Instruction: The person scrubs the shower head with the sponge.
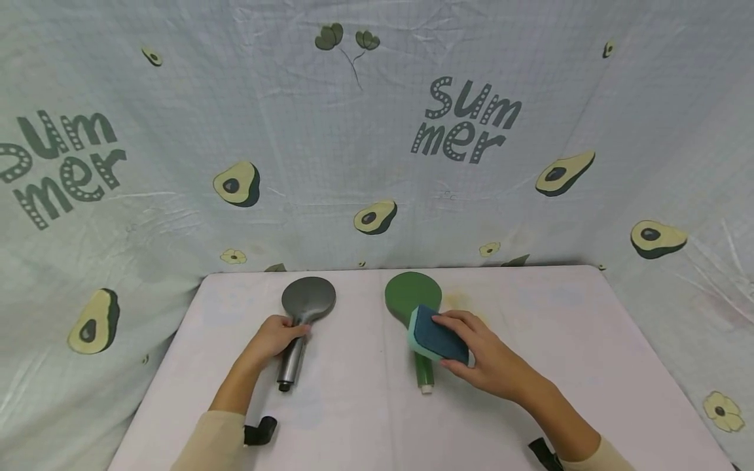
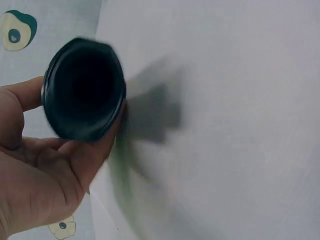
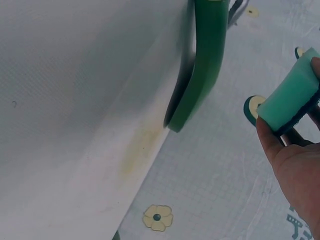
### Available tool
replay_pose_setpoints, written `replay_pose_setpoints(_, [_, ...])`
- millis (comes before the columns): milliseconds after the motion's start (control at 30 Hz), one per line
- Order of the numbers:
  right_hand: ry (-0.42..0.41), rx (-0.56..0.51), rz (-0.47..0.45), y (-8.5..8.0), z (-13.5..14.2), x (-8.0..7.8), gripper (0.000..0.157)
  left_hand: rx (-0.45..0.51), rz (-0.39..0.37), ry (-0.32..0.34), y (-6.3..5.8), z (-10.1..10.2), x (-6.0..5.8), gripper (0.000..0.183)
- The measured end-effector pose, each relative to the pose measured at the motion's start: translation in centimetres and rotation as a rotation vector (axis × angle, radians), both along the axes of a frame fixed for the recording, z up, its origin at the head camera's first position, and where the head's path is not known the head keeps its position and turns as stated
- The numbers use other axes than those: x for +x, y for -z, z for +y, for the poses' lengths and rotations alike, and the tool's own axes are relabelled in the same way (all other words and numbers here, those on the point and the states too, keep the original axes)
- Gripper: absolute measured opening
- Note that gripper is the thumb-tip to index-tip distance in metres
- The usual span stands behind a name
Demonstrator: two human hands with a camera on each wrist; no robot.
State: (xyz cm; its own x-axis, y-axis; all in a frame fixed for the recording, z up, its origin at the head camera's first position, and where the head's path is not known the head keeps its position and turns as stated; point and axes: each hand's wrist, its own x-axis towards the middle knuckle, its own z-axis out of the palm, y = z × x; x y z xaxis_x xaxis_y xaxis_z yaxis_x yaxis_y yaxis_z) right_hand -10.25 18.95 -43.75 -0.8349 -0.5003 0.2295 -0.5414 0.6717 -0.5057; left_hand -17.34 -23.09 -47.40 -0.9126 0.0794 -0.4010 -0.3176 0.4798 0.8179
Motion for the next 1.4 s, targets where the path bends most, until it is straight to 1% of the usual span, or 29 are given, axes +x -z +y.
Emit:
replay_pose_setpoints(33, [0.001, 0.001, -0.002, 0.1, 0.1, 0.0, 0.075, 0.063, -0.024, -0.004, 0.0, -0.1, 0.0, 0.026])
replay_pose_setpoints(133, [0.007, 0.008, -0.001, 0.2, 0.3, 0.1, 0.075, 0.253, -0.107, -0.014, 0.0, -0.3, 0.2, 0.042])
replay_pose_setpoints(267, [0.013, 0.010, 0.013, 0.1, 0.6, 0.0, 0.075, 0.361, -0.128, -0.020, 0.1, -0.3, 0.3, 0.048])
replay_pose_setpoints(433, [0.019, 0.002, 0.035, -0.3, 1.2, -0.3, 0.075, 0.441, -0.094, -0.013, 0.2, 0.0, 0.2, 0.043])
replay_pose_setpoints(500, [0.020, 0.001, 0.046, -0.4, 1.4, -0.5, 0.076, 0.455, -0.068, -0.013, 0.1, 0.2, 0.2, 0.037])
replay_pose_setpoints(600, [0.031, 0.002, 0.060, -0.5, 1.9, -0.8, 0.076, 0.446, -0.017, -0.012, -0.2, 0.8, 0.2, 0.029])
replay_pose_setpoints(633, [0.038, 0.003, 0.065, -0.6, 2.0, -0.9, 0.076, 0.437, 0.001, -0.023, -0.2, 1.1, 0.3, 0.026])
replay_pose_setpoints(733, [0.062, 0.001, 0.071, -0.9, 2.5, -1.2, 0.075, 0.407, 0.056, -0.031, -0.7, 1.9, 0.6, 0.027])
replay_pose_setpoints(833, [0.076, -0.004, 0.086, -1.3, 2.8, -1.5, 0.075, 0.401, 0.107, -0.039, -1.3, 2.8, 0.9, 0.029])
replay_pose_setpoints(933, [0.071, -0.010, 0.114, -1.8, 2.9, -1.8, 0.076, 0.405, 0.147, -0.024, -2.0, 3.7, 1.1, 0.032])
replay_pose_setpoints(1067, [0.065, -0.014, 0.164, -2.5, 3.0, -2.2, 0.078, 0.427, 0.171, -0.015, -2.8, 5.3, 1.3, 0.032])
replay_pose_setpoints(1167, [0.064, -0.023, 0.183, -3.0, 2.9, -2.3, 0.079, 0.446, 0.190, -0.008, -3.4, 6.6, 1.4, 0.031])
replay_pose_setpoints(1400, [0.044, -0.018, 0.229, -4.2, 2.0, -2.8, 0.079, 0.455, 0.254, 0.041, -4.8, 9.4, 2.0, 0.030])
